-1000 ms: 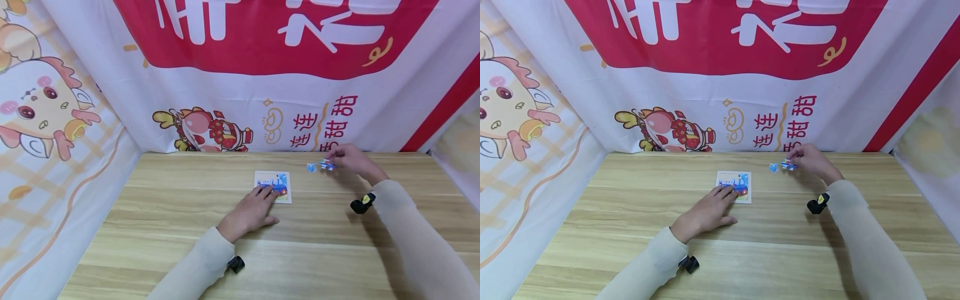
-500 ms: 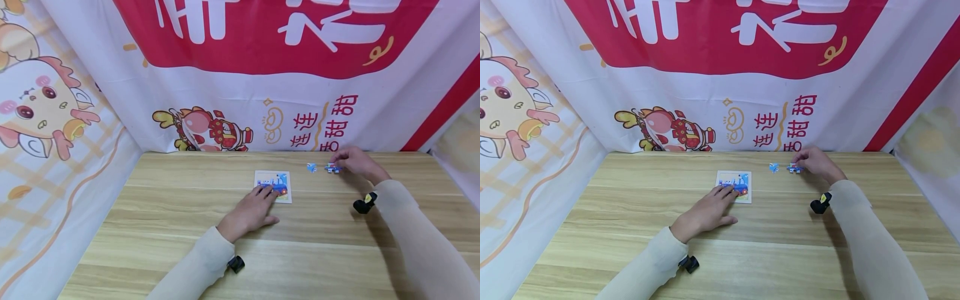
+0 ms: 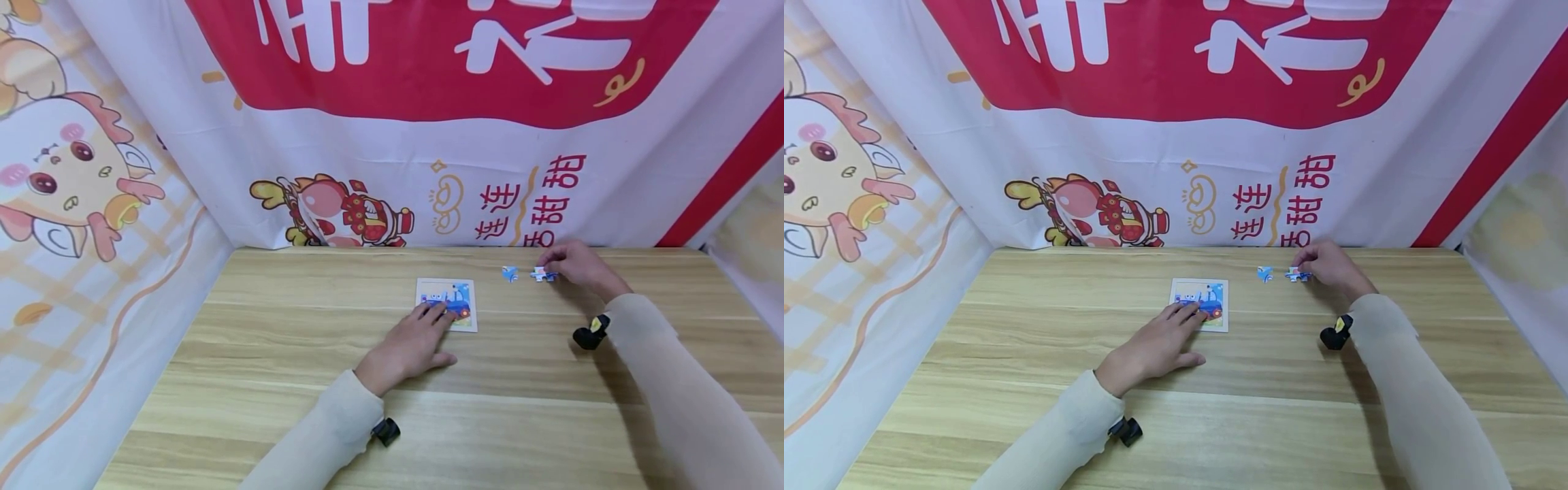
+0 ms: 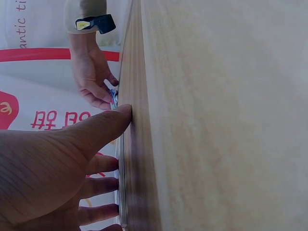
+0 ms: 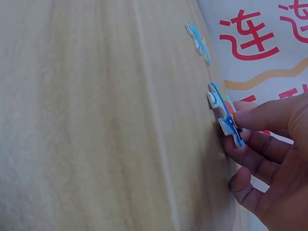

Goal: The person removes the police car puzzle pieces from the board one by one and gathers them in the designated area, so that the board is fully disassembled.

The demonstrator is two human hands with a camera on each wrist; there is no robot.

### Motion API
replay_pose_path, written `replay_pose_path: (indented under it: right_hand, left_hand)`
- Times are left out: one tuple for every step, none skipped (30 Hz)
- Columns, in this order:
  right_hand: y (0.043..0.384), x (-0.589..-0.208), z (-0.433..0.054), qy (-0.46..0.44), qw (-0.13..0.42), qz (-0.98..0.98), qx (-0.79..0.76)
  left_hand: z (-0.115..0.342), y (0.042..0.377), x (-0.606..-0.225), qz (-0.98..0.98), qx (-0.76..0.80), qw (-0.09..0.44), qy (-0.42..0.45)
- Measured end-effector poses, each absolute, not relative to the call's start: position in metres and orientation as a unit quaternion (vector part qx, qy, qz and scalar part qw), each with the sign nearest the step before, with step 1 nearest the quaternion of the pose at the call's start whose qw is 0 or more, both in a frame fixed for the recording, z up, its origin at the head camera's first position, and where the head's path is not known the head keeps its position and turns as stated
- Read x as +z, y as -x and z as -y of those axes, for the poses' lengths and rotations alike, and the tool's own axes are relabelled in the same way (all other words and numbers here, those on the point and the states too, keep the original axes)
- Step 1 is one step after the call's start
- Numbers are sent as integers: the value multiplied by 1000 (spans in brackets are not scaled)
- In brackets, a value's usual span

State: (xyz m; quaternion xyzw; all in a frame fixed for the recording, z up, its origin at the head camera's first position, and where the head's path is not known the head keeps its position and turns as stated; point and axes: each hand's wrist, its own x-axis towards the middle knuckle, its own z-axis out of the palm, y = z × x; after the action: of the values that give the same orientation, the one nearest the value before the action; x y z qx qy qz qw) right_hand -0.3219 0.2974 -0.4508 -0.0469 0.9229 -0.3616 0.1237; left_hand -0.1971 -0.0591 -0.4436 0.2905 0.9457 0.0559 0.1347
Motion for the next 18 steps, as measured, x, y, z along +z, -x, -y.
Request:
replay_pose_path:
  right_hand:
    - [322,-452,-297,45,122,-924,-361]
    - [323,-453,-297,44,120,-925,-359]
    - [323,-453,-297,43,119,-925,-357]
    - [323,-454,-297,43,117,-926,-356]
    - [322,-454,-296,41,116,-927,-354]
    - [322,-455,-296,39,115,-927,-355]
    - [322,-455,-296,39,113,-928,-353]
    - [322,-456,-296,38,112,-928,-353]
    - [322,-455,-296,37,112,-928,-353]
    - [321,-456,-296,38,111,-928,-353]
    - [321,-456,-296,37,110,-928,-353]
    - [321,-456,-296,36,110,-928,-354]
    - [320,-456,-296,36,109,-928,-354]
    - [320,-456,-296,36,109,-928,-354]
    - [320,-456,-296,37,108,-928,-354]
    - [320,-456,-296,37,107,-929,-354]
    - [320,-456,-296,36,107,-928,-354]
    - [320,-456,-296,36,107,-929,-353]
  left_hand:
    - [59,197,-444,-946,56,135,-290]
    - [59,197,-444,-946,57,136,-290]
    - [59,197,-444,-946,57,136,-290]
    - [59,197,-444,-946,57,136,-290]
    - [59,197,-444,-946,58,136,-290]
    - [59,197,-444,-946,58,136,-290]
    - [59,197,-444,-946,58,136,-289]
    - [59,197,-444,-946,58,135,-289]
    - [59,196,-444,-946,58,135,-289]
    - [59,196,-444,-946,59,135,-289]
    - [59,196,-444,-946,59,135,-288]
    - [59,196,-443,-946,59,135,-288]
    - [59,196,-443,-946,58,135,-288]
    - [59,196,-443,-946,58,134,-288]
    - [59,196,-443,-946,58,134,-288]
    - [59,196,-443,-946,58,134,-289]
    - [59,196,-443,-946,58,134,-289]
    - [59,196,-443,-946,57,134,-289]
